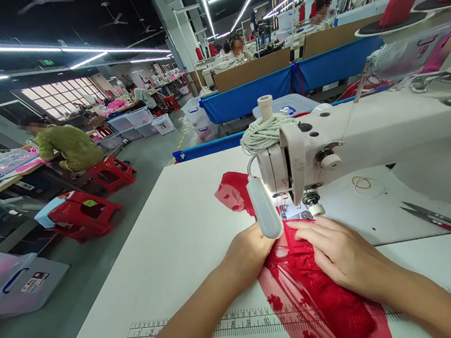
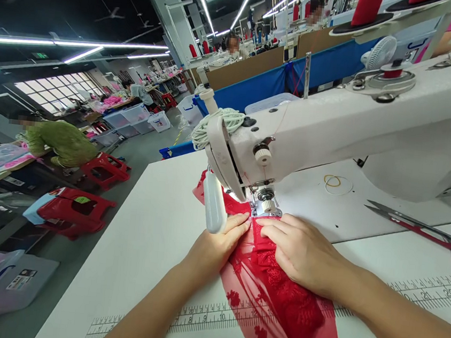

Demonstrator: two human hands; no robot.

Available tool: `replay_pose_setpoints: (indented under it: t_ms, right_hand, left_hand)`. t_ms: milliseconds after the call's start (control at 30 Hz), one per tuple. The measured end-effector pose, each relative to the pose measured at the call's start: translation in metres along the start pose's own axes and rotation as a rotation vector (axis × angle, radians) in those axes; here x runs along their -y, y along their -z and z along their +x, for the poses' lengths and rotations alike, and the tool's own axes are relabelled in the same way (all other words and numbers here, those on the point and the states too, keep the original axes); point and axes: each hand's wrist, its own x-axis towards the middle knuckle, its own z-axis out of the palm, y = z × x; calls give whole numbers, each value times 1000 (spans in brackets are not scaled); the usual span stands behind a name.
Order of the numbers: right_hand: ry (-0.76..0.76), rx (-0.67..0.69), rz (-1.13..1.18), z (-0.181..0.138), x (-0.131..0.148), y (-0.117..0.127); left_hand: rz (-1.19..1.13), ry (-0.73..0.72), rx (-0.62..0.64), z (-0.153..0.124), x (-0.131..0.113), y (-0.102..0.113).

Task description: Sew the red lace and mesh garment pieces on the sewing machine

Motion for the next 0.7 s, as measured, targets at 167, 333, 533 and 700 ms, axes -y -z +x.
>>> replay_pose_setpoints:
  t_ms: [167, 333, 533, 700]
  right_hand:
    - [-20, -1, 1, -1, -2, 0]
    - [-20, 10, -11, 1, -1, 4]
    - [-18, 53, -3, 5, 1, 11]
    - [-25, 11, -3, 3, -3, 5]
  left_hand:
    - [69, -20, -5, 0, 3, -2]
    - [8, -3, 9, 0, 3, -4]
    - [-75, 63, -29, 1, 4, -4]
    - [-91, 70, -55, 4, 4, -5]
